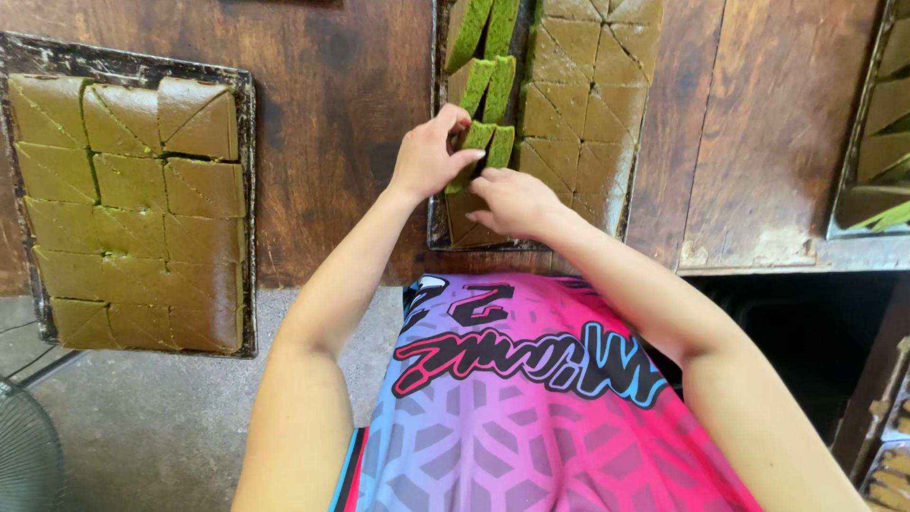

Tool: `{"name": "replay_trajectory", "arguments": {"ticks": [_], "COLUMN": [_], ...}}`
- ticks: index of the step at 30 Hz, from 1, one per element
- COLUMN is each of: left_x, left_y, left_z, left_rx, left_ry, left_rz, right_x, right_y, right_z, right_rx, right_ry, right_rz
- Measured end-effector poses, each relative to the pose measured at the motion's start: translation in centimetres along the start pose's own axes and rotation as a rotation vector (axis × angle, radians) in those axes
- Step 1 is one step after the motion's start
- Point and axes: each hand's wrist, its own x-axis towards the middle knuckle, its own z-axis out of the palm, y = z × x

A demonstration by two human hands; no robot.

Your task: The person picks up triangular and rectangular pieces of green baked goods from several trays and rearranges them onto a single tray by hand, standing them upright in rows.

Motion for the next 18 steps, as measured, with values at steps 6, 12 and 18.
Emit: {"name": "replay_trajectory", "arguments": {"ticks": [6,12,18], "left_x": [-0.7,-2.9,-8.3], "left_y": [0.9,0.9,1.5], "left_z": [-0.2,-1.5,0.7], "left_rx": [0.075,-0.155,-0.019], "left_ry": [0.066,0.163,0.244], "left_rz": [0.110,0.025,-0.231], "right_x": [1.3,-0.5,-5.8], "right_y": [-1.1,-2.2,1.0], "right_z": [1.8,-0.2,-2.3], "right_rx": [-0.209,-0.161,0.003], "right_ry": [-0.029,0.079,0.422], "right_rz": [0.047,-0.037,0.108]}}
